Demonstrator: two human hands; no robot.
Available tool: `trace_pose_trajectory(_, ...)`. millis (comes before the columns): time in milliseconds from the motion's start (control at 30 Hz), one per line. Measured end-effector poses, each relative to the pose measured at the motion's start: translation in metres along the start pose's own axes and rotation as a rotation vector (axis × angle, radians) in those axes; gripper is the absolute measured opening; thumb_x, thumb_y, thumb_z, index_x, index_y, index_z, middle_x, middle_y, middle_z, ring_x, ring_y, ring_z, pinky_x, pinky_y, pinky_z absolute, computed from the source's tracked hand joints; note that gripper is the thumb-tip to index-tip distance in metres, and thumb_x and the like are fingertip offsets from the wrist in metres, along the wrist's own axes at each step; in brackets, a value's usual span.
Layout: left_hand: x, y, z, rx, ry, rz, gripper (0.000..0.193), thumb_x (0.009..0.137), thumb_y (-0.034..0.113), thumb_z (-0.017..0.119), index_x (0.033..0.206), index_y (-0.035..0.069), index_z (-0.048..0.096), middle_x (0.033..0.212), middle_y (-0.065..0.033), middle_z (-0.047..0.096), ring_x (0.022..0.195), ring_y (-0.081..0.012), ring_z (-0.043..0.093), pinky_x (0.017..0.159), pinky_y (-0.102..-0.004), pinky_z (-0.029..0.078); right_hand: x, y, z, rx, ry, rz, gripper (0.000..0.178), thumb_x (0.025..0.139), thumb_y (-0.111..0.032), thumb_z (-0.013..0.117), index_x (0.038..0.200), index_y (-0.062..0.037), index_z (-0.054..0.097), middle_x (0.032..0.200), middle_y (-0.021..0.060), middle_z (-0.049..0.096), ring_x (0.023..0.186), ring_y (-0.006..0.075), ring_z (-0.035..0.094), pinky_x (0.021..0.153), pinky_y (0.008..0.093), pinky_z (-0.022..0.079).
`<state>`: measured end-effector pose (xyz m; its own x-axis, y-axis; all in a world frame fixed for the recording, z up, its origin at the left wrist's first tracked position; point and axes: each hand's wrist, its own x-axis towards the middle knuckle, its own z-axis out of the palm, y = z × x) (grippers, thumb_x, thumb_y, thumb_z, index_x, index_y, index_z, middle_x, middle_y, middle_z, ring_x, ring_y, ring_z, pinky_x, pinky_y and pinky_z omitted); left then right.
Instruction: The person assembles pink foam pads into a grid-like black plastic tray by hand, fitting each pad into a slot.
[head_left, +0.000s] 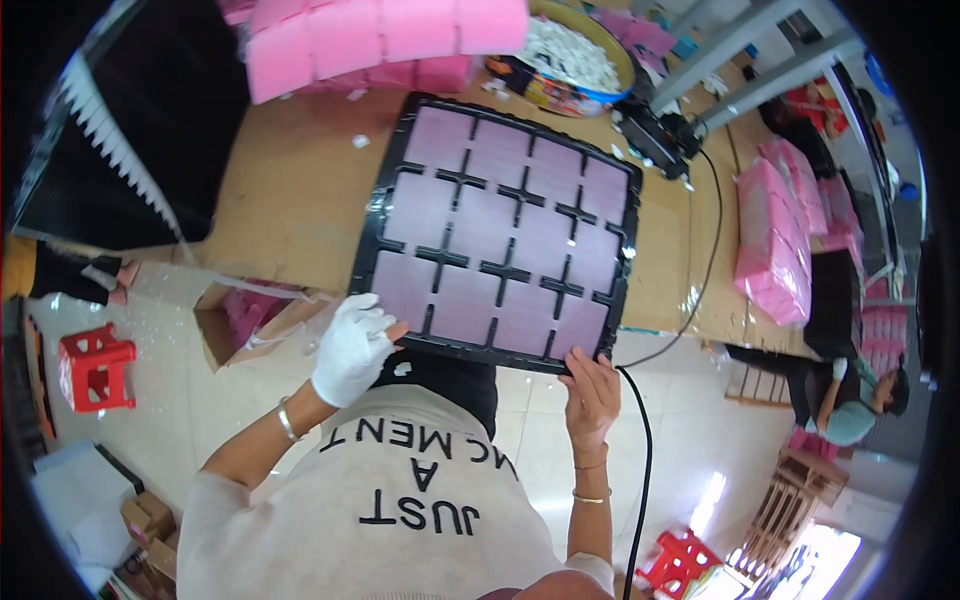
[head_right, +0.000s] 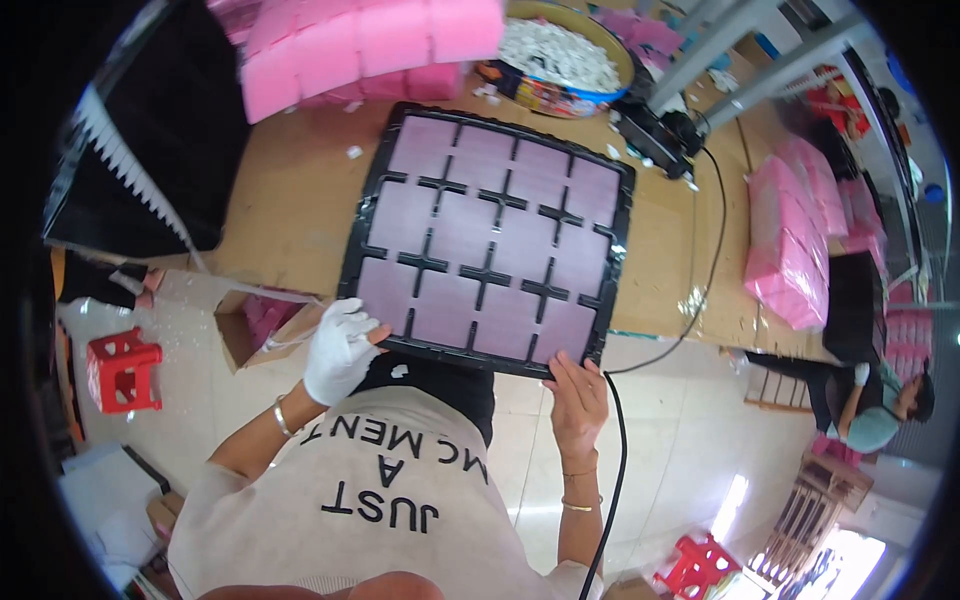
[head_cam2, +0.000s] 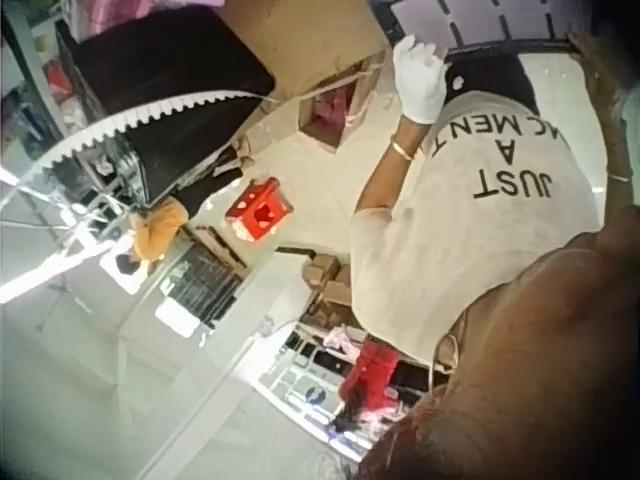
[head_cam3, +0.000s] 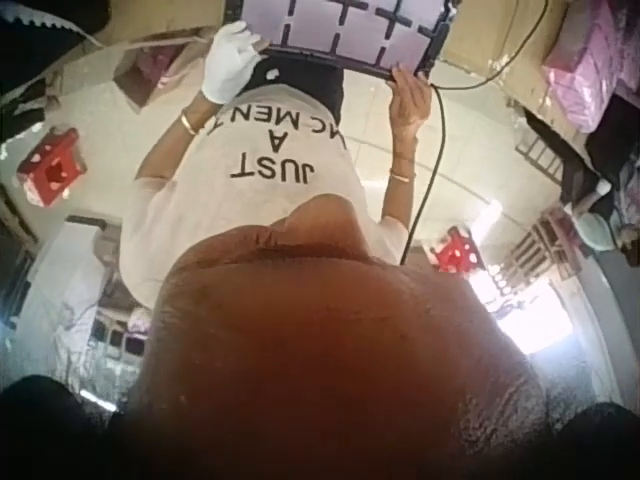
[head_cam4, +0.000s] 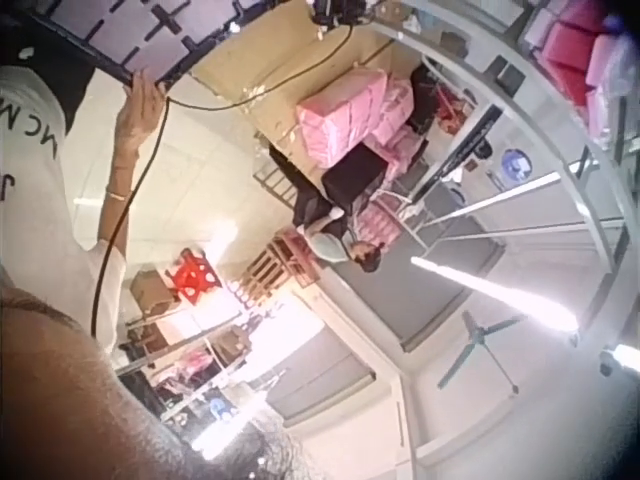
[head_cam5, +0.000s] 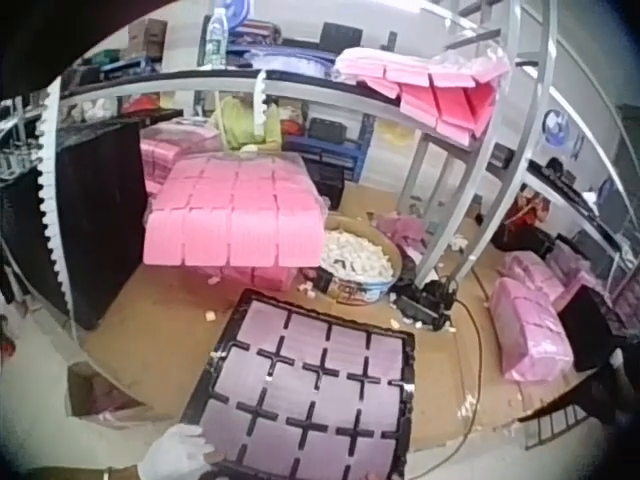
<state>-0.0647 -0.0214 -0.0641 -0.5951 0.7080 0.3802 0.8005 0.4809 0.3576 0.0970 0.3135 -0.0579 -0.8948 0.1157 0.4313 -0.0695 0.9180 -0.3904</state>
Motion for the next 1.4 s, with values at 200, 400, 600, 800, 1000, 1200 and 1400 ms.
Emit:
trace_pose_trajectory(200,0.001,0.014,-0.019,-0.095,0.057,-0.196,0.073,0.063,0.026,0.093,0.128,0.004,0.066,0.139,-0.0208,0.049,0.133,-0.0400,0.043,0.118,-0.0497,0.032,0.012,-0.011,-0.016,0.167,0.110,0.146,0.041,0.101,-0.027,0.065,0.127,0.0040,0.065,0.128,0.0232,0.067,0.120,0.0386,0.062,0.108,0.0491,0.046)
trace_pose_trajectory(400,0.040,-0.022,0.017,-0.280,0.254,-0.539,0.100,0.077,0.017,0.083,0.159,0.004,0.027,0.159,-0.0268,0.034,0.150,-0.0429,0.029,0.121,-0.0459,0.028,0.027,0.010,0.021,0.168,0.201,0.445,0.058,0.103,-0.021,0.059,0.150,0.0080,0.042,0.146,0.0278,0.054,0.137,0.0407,0.051,0.114,0.0401,0.039)
trace_pose_trajectory(600,0.032,-0.039,0.000,-0.583,0.034,-0.504,0.104,0.079,-0.005,0.069,0.165,0.007,0.011,0.170,-0.0228,0.013,0.158,-0.0345,0.012,0.127,-0.0380,0.013,0.023,0.024,0.024,0.462,0.159,0.528,0.058,0.102,-0.012,0.057,0.153,0.0081,0.037,0.153,0.0252,0.049,0.140,0.0335,0.050,0.115,0.0365,0.037)
trace_pose_trajectory(800,0.026,-0.027,-0.011,-0.344,-0.039,-0.384,0.099,0.078,0.005,0.071,0.162,0.003,0.020,0.169,-0.0264,0.013,0.156,-0.0440,0.012,0.126,-0.0480,0.013,0.015,0.045,0.016,0.485,0.052,0.495,0.063,0.097,-0.007,0.057,0.154,0.0084,0.034,0.156,0.0278,0.043,0.145,0.0351,0.043,0.120,0.0382,0.031)
trace_pose_trajectory(1000,0.047,0.044,-0.028,0.129,-0.251,-0.005,0.099,0.063,0.045,0.090,0.145,0.007,0.052,0.157,-0.0245,0.040,0.149,-0.0447,0.031,0.121,-0.0585,0.018,0.037,0.021,-0.022,0.452,-0.040,0.581,0.062,0.091,-0.005,0.058,0.149,0.0097,0.041,0.148,0.0274,0.051,0.137,0.0375,0.050,0.117,0.0405,0.036)
trace_pose_trajectory(1200,0.053,0.041,-0.008,0.250,-0.218,0.174,0.095,0.066,0.044,0.089,0.149,0.015,0.052,0.155,-0.0182,0.045,0.147,-0.0393,0.036,0.119,-0.0603,0.022,0.064,-0.010,-0.029,0.280,0.134,0.412,0.075,0.085,-0.019,0.079,0.146,0.0072,0.045,0.139,0.0238,0.058,0.128,0.0325,0.057,0.109,0.0394,0.044)
trace_pose_trajectory(1400,0.082,0.060,-0.001,0.040,-0.295,0.336,0.104,0.067,0.062,0.080,0.152,0.012,0.047,0.158,-0.0164,0.044,0.150,-0.0391,0.034,0.119,-0.0622,0.020,0.047,0.007,-0.005,0.202,0.179,0.439,0.063,0.084,-0.016,0.079,0.138,0.0032,0.051,0.144,0.0261,0.053,0.136,0.0413,0.050,0.113,0.0444,0.040)
